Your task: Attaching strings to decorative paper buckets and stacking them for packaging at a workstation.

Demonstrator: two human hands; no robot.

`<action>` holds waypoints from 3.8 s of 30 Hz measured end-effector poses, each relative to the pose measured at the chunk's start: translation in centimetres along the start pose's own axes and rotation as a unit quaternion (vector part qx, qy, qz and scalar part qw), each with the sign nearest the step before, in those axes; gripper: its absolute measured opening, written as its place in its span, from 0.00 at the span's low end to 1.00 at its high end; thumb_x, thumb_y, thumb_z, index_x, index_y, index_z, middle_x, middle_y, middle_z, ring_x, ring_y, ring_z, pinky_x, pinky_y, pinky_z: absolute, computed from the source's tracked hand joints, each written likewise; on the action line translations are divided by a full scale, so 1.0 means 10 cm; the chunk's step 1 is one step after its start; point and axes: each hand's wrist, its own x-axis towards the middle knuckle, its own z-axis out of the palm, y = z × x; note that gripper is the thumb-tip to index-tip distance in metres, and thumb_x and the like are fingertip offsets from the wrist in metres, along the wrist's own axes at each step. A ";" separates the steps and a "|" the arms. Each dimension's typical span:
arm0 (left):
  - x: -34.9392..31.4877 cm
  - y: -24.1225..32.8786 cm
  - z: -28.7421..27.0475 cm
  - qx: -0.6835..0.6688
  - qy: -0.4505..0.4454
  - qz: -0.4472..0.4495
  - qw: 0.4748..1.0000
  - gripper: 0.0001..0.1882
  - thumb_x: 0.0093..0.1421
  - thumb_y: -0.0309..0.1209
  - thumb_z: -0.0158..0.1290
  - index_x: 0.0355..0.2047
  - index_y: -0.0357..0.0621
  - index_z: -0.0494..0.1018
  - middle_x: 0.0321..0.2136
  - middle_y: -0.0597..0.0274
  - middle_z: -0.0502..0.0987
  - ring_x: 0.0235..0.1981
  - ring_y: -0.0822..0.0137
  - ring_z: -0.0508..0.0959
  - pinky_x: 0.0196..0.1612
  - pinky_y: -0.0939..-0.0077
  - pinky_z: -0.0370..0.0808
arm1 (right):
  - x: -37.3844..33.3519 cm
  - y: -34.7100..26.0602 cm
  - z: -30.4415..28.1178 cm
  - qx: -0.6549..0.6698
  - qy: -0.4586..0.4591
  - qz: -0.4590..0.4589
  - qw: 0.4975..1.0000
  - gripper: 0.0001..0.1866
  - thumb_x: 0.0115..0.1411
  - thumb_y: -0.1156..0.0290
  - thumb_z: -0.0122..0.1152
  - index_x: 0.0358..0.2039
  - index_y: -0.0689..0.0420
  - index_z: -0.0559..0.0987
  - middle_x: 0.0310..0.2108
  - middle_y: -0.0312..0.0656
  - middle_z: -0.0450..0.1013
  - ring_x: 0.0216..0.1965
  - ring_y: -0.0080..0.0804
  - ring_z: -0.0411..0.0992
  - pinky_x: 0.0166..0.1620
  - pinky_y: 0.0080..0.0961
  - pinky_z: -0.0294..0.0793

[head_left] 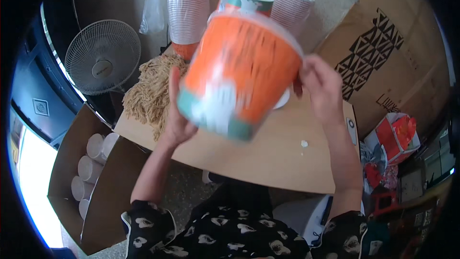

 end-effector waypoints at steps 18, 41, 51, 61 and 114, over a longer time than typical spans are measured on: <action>2.92 -0.22 -0.65 0.337 0.110 -0.149 0.923 0.35 0.67 0.58 0.41 0.54 0.37 0.73 0.38 0.49 0.79 0.35 0.63 0.80 0.42 0.72 0.76 | 1.76 1.15 -0.12 -0.016 0.127 0.169 0.977 0.18 0.68 0.60 0.48 0.24 0.55 0.76 0.15 0.32 0.69 0.12 0.16 0.61 0.14 0.18 0.52; 2.49 -0.78 -0.38 0.185 0.074 -0.140 0.970 0.35 0.69 0.55 0.41 0.67 0.44 0.57 0.64 0.55 0.63 0.64 0.64 0.62 0.62 0.73 0.59 | 1.94 1.05 0.15 -0.008 0.113 -0.073 0.991 0.32 0.62 0.41 0.53 0.51 0.58 0.73 0.44 0.41 0.72 0.47 0.28 0.66 0.52 0.25 0.64; 1.48 -1.29 -0.53 0.273 0.046 -0.197 0.941 0.34 0.70 0.51 0.40 0.68 0.42 0.53 0.59 0.47 0.69 0.60 0.56 0.69 0.61 0.68 0.64 | 1.81 1.12 0.01 0.001 0.111 -0.072 0.991 0.34 0.65 0.43 0.50 0.60 0.58 0.69 0.56 0.47 0.68 0.59 0.39 0.63 0.63 0.32 0.58; 0.21 -1.36 -0.13 0.364 0.105 -0.137 0.915 0.12 0.62 0.27 0.57 0.45 0.33 0.75 0.31 0.56 0.80 0.32 0.71 0.80 0.37 0.76 0.77 | 0.21 2.06 -0.53 -0.405 0.017 -0.043 0.913 0.15 0.51 0.70 0.68 0.40 0.57 0.79 0.36 0.43 0.73 0.38 0.46 0.74 0.44 0.38 0.74; -0.03 -0.69 0.56 0.331 0.072 -0.229 0.913 0.08 0.60 0.28 0.59 0.38 0.37 0.81 0.30 0.56 0.83 0.29 0.70 0.82 0.34 0.74 0.80 | -1.55 1.43 -0.34 0.106 0.034 0.378 0.919 0.09 0.62 0.70 0.59 0.29 0.61 0.72 0.22 0.40 0.73 0.18 0.25 0.73 0.19 0.23 0.76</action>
